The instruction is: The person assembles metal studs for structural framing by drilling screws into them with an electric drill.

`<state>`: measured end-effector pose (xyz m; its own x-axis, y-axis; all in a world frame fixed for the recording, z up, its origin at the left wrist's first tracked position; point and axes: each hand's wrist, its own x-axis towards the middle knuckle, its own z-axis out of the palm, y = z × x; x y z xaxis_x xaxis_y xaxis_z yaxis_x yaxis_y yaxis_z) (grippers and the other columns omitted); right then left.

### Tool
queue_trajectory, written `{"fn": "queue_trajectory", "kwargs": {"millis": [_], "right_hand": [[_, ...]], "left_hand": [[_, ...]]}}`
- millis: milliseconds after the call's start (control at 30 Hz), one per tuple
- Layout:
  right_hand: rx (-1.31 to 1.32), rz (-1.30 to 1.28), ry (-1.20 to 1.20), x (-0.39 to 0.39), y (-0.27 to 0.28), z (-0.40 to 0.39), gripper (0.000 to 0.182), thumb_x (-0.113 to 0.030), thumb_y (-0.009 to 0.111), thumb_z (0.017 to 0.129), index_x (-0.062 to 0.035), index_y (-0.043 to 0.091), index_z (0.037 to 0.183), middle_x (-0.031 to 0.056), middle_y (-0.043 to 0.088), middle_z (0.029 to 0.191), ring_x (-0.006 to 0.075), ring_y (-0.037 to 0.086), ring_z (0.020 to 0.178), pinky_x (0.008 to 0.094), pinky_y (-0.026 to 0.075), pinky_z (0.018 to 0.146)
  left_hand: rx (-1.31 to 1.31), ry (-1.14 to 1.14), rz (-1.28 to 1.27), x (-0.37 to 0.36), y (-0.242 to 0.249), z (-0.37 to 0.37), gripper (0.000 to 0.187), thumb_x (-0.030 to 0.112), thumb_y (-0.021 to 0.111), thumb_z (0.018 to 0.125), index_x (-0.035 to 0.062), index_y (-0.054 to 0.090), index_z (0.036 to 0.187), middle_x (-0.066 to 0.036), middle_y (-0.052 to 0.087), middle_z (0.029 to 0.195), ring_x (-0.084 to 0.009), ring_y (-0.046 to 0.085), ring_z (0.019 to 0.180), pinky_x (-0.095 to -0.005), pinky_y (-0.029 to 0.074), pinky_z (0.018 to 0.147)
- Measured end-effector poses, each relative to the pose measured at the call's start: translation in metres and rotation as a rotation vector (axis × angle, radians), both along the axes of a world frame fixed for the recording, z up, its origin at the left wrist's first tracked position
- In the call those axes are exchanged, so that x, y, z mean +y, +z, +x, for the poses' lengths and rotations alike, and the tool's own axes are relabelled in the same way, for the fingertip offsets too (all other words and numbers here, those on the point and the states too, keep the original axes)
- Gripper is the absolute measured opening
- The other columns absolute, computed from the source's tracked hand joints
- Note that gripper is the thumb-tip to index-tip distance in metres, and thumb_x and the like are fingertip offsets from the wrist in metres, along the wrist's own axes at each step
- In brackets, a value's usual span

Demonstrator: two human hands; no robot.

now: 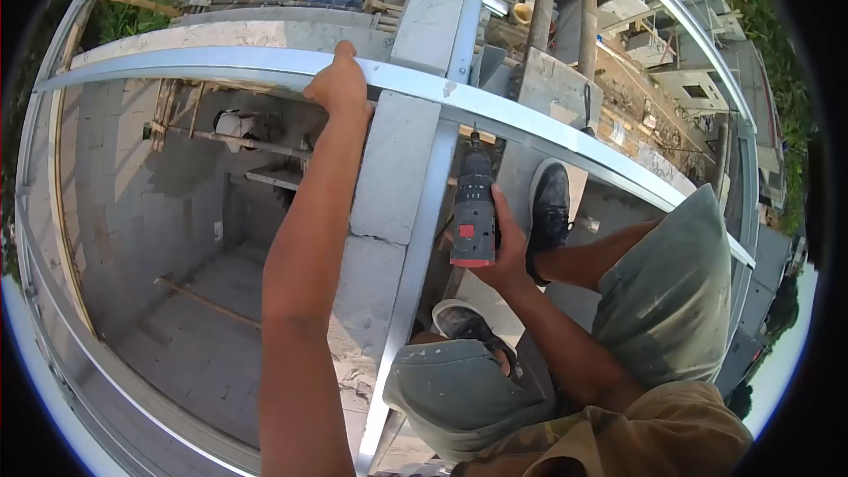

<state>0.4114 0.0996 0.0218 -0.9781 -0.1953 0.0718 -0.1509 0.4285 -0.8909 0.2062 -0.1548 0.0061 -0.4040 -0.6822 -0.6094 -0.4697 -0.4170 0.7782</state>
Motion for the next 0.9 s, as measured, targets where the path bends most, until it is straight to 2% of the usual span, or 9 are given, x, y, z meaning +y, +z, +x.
{"fn": "queue_trajectory", "kwargs": {"millis": [67,267,300,500,667,900], "right_hand": [[0.126,0.049,0.051,0.000,-0.009,-0.001,0.096,-0.013,0.086,0.067,0.0047,0.035,0.146,0.0162,0.066,0.106,0.0291,0.066,0.090,0.0368,0.054,0.078],[0.249,0.160,-0.058,-0.010,-0.030,-0.003,0.096,-0.016,0.087,0.065,0.0041,0.037,0.145,0.0156,0.066,0.099,0.0284,0.064,0.081,0.0359,0.053,0.071],[0.259,0.168,-0.058,-0.012,-0.031,-0.005,0.096,-0.016,0.087,0.065,0.0041,0.037,0.145,0.0156,0.066,0.099,0.0284,0.064,0.081,0.0359,0.053,0.071],[0.364,0.223,-0.056,-0.020,-0.036,-0.010,0.094,-0.021,0.085,0.068,-0.0003,0.039,0.147,0.0159,0.064,0.094,0.0290,0.063,0.078,0.0366,0.053,0.069],[0.368,0.257,-0.040,-0.015,-0.040,-0.012,0.096,-0.027,0.087,0.067,-0.0030,0.039,0.148,0.0142,0.061,0.088,0.0297,0.060,0.074,0.0381,0.051,0.067],[0.376,0.315,-0.059,-0.012,-0.044,-0.014,0.098,-0.028,0.087,0.067,-0.0041,0.038,0.148,0.0146,0.060,0.089,0.0304,0.060,0.075,0.0396,0.051,0.067]], "left_hand": [[-0.014,-0.037,-0.014,0.002,0.003,-0.001,0.082,0.031,0.071,0.074,-0.0149,0.024,0.123,-0.027,0.048,0.115,-0.0309,0.055,0.099,-0.0414,0.051,0.076],[0.000,-0.024,-0.053,0.007,0.009,0.004,0.090,0.037,0.073,0.076,-0.0157,0.019,0.125,-0.031,0.043,0.119,-0.0357,0.056,0.100,-0.0460,0.053,0.066],[-0.002,-0.026,-0.063,0.007,0.010,0.004,0.091,0.037,0.074,0.076,-0.0167,0.019,0.125,-0.034,0.040,0.122,-0.0361,0.057,0.102,-0.0439,0.054,0.073],[0.045,-0.002,-0.080,0.010,0.012,0.009,0.091,0.036,0.076,0.074,-0.0171,0.021,0.124,-0.037,0.041,0.121,-0.0379,0.057,0.106,-0.0379,0.052,0.087],[0.024,-0.021,-0.079,0.007,0.006,0.005,0.093,0.035,0.077,0.074,-0.0173,0.020,0.124,-0.038,0.040,0.123,-0.0393,0.056,0.108,-0.0381,0.053,0.088],[0.022,-0.012,-0.068,0.010,0.009,0.005,0.094,0.035,0.077,0.074,-0.0178,0.018,0.125,-0.038,0.036,0.125,-0.0397,0.055,0.110,-0.0376,0.053,0.087]]}}
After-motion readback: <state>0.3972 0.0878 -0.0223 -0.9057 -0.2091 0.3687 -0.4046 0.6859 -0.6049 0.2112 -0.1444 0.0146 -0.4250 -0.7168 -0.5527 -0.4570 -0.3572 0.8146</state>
